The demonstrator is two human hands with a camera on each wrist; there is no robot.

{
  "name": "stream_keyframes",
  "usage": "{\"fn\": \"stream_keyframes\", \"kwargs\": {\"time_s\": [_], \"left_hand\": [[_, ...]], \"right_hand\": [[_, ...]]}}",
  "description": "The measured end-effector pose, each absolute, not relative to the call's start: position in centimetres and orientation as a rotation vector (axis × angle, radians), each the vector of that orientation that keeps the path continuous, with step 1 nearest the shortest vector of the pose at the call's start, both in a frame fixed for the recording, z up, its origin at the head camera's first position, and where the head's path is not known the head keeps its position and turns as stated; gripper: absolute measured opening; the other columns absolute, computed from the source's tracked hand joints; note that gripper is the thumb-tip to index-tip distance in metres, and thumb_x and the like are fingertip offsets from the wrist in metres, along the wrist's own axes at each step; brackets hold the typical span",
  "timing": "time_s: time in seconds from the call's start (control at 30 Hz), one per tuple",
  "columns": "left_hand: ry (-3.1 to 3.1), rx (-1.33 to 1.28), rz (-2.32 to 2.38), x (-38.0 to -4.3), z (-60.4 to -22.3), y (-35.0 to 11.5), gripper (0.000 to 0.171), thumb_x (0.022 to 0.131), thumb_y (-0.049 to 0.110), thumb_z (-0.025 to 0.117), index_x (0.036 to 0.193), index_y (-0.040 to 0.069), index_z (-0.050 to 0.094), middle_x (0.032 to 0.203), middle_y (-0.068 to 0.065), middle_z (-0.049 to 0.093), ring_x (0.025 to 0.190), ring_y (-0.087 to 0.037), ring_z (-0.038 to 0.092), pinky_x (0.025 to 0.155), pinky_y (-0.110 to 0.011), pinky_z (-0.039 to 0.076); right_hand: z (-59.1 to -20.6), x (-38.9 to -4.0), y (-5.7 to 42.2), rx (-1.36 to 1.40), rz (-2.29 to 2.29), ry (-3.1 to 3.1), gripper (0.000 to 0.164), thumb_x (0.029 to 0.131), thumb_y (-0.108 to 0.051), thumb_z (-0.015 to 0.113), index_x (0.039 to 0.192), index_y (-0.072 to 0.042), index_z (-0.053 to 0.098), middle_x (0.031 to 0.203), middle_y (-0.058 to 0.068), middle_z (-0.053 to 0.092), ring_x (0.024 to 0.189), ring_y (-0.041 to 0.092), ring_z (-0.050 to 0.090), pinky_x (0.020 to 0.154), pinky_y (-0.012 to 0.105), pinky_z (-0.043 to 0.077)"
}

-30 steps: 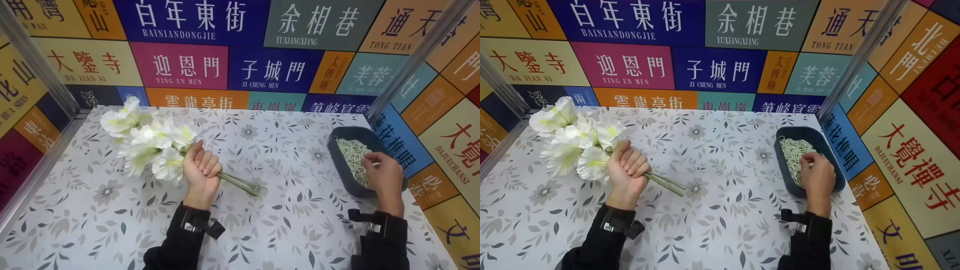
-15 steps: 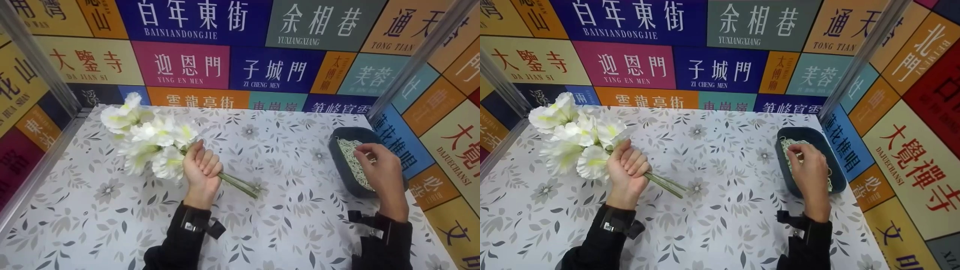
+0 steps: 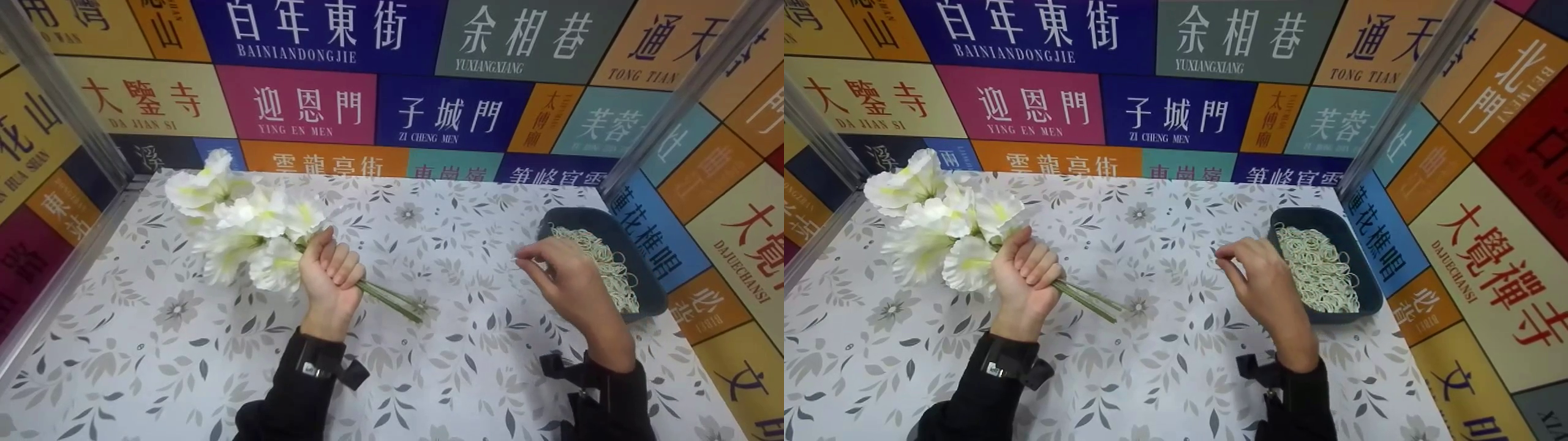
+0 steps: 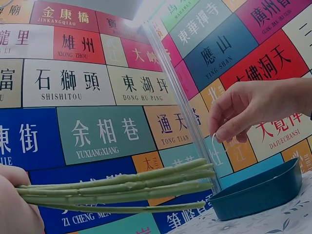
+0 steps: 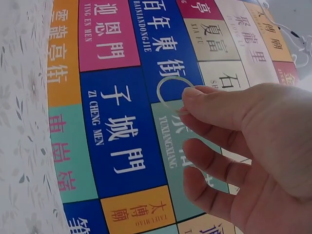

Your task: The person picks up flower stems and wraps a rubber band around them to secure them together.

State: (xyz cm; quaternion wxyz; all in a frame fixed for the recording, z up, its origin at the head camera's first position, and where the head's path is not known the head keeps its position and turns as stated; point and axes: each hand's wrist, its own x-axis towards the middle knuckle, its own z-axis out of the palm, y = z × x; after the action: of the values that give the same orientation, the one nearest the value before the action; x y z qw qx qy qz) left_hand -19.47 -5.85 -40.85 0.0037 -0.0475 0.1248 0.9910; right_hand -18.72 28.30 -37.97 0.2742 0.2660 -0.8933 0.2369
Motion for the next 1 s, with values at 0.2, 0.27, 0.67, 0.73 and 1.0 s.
{"fn": "stream_keyframes", "kwargs": {"time_s": [0.2, 0.27, 0.67, 0.73, 1.0], "left_hand": [[0.362, -0.142, 3.1, -19.4, -40.7, -5.8, 0.056, 0.102, 0.017, 0.042, 0.047, 0.019, 0.032, 0.037, 0.009, 0.03, 0.03, -0.004, 0.025, 0.03, -0.017, 0.018], [0.353, -0.133, 3.095, -19.3, -40.7, -5.8, 0.056, 0.103, 0.018, 0.042, 0.047, 0.019, 0.033, 0.037, 0.009, 0.031, 0.03, -0.004, 0.025, 0.03, -0.017, 0.018], [0.351, -0.139, 3.085, -19.2, -40.6, -5.5, 0.056, 0.103, 0.018, 0.041, 0.047, 0.019, 0.032, 0.037, 0.009, 0.031, 0.03, -0.004, 0.025, 0.031, -0.016, 0.018], [0.357, -0.137, 3.083, -19.1, -40.6, -5.5, 0.056, 0.103, 0.018, 0.041, 0.047, 0.019, 0.033, 0.037, 0.009, 0.031, 0.031, -0.004, 0.025, 0.031, -0.016, 0.018], [0.359, -0.141, 3.078, -19.0, -40.6, -5.1, 0.056, 0.102, 0.018, 0.043, 0.047, 0.02, 0.033, 0.037, 0.009, 0.032, 0.031, -0.003, 0.026, 0.031, -0.017, 0.018]], "right_hand": [[-38.6, -18.5, 25.7, 0.927, 0.638, -2.354, 0.017, 0.082, -0.001, 0.079, 0.093, -0.011, 0.072, 0.091, -0.001, 0.072, 0.086, 0.016, 0.062, 0.079, 0.019, 0.045], [-38.8, -18.3, 24.8, 0.996, 0.672, -2.354, 0.015, 0.083, -0.003, 0.079, 0.092, -0.012, 0.072, 0.09, -0.002, 0.071, 0.088, 0.015, 0.063, 0.081, 0.021, 0.048], [-38.9, -16.4, 21.6, 1.352, 1.022, -2.287, 0.021, 0.087, -0.001, 0.074, 0.101, -0.016, 0.071, 0.097, -0.005, 0.069, 0.089, 0.011, 0.062, 0.079, 0.014, 0.048], [-39.0, -16.4, 21.3, 1.384, 1.018, -2.272, 0.02, 0.086, -0.001, 0.075, 0.101, -0.014, 0.071, 0.097, -0.004, 0.069, 0.09, 0.011, 0.062, 0.082, 0.014, 0.048], [-39.4, -16.3, 20.3, 1.419, 1.019, -2.264, 0.016, 0.087, -0.002, 0.074, 0.1, -0.012, 0.071, 0.097, -0.004, 0.069, 0.093, 0.012, 0.063, 0.086, 0.014, 0.049]]}}
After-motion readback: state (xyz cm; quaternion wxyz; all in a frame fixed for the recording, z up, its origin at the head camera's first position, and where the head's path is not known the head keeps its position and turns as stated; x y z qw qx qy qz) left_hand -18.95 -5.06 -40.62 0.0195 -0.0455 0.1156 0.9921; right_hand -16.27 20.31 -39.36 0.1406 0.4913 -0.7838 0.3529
